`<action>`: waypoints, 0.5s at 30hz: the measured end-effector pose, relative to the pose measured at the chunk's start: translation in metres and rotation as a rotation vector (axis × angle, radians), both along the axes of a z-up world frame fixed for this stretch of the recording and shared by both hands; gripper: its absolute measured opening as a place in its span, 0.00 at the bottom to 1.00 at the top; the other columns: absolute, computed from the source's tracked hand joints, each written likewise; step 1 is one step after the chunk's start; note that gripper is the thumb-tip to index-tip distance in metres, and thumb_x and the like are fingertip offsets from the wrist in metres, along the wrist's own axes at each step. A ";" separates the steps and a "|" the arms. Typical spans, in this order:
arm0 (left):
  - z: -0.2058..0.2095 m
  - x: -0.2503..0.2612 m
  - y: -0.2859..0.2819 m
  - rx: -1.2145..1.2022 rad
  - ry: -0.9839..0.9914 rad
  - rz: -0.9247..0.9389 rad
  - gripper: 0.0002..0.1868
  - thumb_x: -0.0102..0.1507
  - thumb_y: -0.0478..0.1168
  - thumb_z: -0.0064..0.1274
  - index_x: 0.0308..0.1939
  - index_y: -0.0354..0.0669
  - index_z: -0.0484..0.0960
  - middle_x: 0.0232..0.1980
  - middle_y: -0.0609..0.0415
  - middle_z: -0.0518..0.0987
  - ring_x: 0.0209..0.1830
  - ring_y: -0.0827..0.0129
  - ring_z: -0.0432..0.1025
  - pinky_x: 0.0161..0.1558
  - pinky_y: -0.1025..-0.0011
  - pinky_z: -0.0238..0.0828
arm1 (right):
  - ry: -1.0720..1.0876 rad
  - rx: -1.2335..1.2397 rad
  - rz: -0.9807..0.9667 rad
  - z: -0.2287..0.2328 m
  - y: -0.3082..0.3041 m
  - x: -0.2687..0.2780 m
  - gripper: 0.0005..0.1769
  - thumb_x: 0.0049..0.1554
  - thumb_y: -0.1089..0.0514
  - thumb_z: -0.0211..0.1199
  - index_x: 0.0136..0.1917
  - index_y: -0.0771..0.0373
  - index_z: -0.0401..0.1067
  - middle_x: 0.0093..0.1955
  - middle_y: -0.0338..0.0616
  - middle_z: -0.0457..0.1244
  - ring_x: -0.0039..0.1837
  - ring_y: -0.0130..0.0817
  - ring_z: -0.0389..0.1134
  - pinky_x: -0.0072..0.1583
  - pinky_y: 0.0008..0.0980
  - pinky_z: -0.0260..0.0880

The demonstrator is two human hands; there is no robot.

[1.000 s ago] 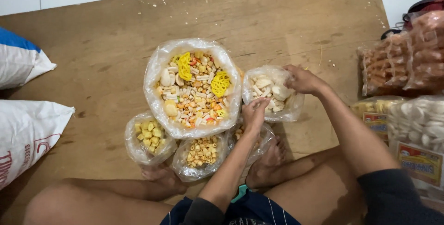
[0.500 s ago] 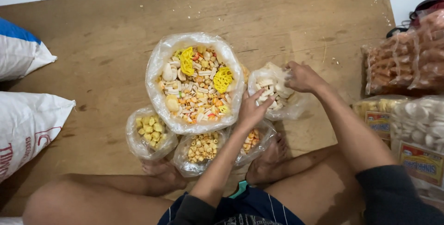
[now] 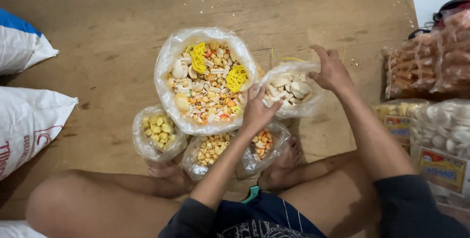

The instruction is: The person sits on the floor and sorts a mixed pile of snacks by hand into separate plastic bags. They pick out specific shapes and colors, such as white slices and yellow rings, and place them into designated bags.

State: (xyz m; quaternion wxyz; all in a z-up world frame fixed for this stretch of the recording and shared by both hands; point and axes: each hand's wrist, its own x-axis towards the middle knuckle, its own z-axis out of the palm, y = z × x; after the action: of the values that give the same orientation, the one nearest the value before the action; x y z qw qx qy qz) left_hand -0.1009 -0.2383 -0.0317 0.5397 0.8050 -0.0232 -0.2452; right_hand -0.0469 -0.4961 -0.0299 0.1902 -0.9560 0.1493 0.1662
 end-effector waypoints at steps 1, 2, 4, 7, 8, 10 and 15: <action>-0.003 -0.002 0.000 0.000 -0.001 -0.003 0.47 0.57 0.56 0.61 0.74 0.35 0.67 0.78 0.39 0.56 0.75 0.38 0.61 0.73 0.47 0.59 | -0.001 0.000 -0.003 0.011 0.005 -0.004 0.46 0.56 0.56 0.71 0.82 0.43 0.54 0.73 0.67 0.52 0.71 0.70 0.60 0.65 0.66 0.66; -0.005 -0.003 0.000 0.046 -0.002 -0.001 0.45 0.58 0.55 0.60 0.74 0.37 0.68 0.77 0.41 0.56 0.72 0.38 0.64 0.71 0.47 0.62 | 0.077 0.005 -0.026 0.022 0.010 -0.009 0.53 0.54 0.55 0.73 0.83 0.40 0.46 0.75 0.70 0.49 0.73 0.71 0.58 0.68 0.66 0.63; 0.000 -0.006 0.001 0.090 -0.005 0.007 0.43 0.58 0.53 0.59 0.74 0.38 0.68 0.76 0.43 0.56 0.70 0.38 0.67 0.69 0.46 0.65 | 0.153 0.007 -0.043 0.040 0.021 -0.018 0.61 0.52 0.53 0.75 0.85 0.38 0.38 0.77 0.72 0.46 0.75 0.72 0.56 0.71 0.65 0.60; 0.007 -0.011 0.000 0.107 -0.025 0.016 0.40 0.58 0.47 0.57 0.73 0.38 0.67 0.73 0.37 0.57 0.64 0.29 0.69 0.66 0.41 0.68 | 0.330 -0.013 -0.038 0.050 0.037 -0.036 0.65 0.53 0.52 0.75 0.86 0.44 0.30 0.73 0.80 0.52 0.75 0.72 0.57 0.72 0.64 0.59; -0.001 -0.011 -0.003 0.113 -0.047 0.040 0.41 0.57 0.46 0.57 0.73 0.38 0.65 0.71 0.36 0.57 0.62 0.26 0.70 0.64 0.39 0.69 | 0.350 0.000 -0.006 0.049 0.041 -0.040 0.65 0.54 0.52 0.74 0.85 0.44 0.27 0.72 0.80 0.53 0.75 0.71 0.57 0.74 0.62 0.58; -0.008 -0.014 -0.007 0.118 -0.066 0.056 0.42 0.56 0.45 0.56 0.74 0.37 0.64 0.70 0.34 0.57 0.60 0.23 0.71 0.62 0.38 0.70 | 0.375 0.015 0.018 0.044 0.045 -0.047 0.65 0.55 0.52 0.73 0.85 0.45 0.24 0.72 0.80 0.53 0.76 0.69 0.56 0.75 0.59 0.57; 0.009 -0.009 -0.010 0.157 0.026 0.039 0.49 0.52 0.45 0.60 0.77 0.40 0.59 0.72 0.35 0.57 0.61 0.24 0.70 0.63 0.39 0.70 | 0.161 0.243 -0.061 0.057 0.047 -0.056 0.59 0.51 0.72 0.60 0.83 0.51 0.28 0.79 0.78 0.45 0.76 0.76 0.52 0.76 0.65 0.52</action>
State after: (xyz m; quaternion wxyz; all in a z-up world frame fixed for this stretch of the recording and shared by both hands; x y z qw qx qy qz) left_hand -0.1102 -0.2482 -0.0226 0.4801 0.8419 0.0189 -0.2459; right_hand -0.1030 -0.4495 0.0272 0.2967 -0.9046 0.1719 0.2531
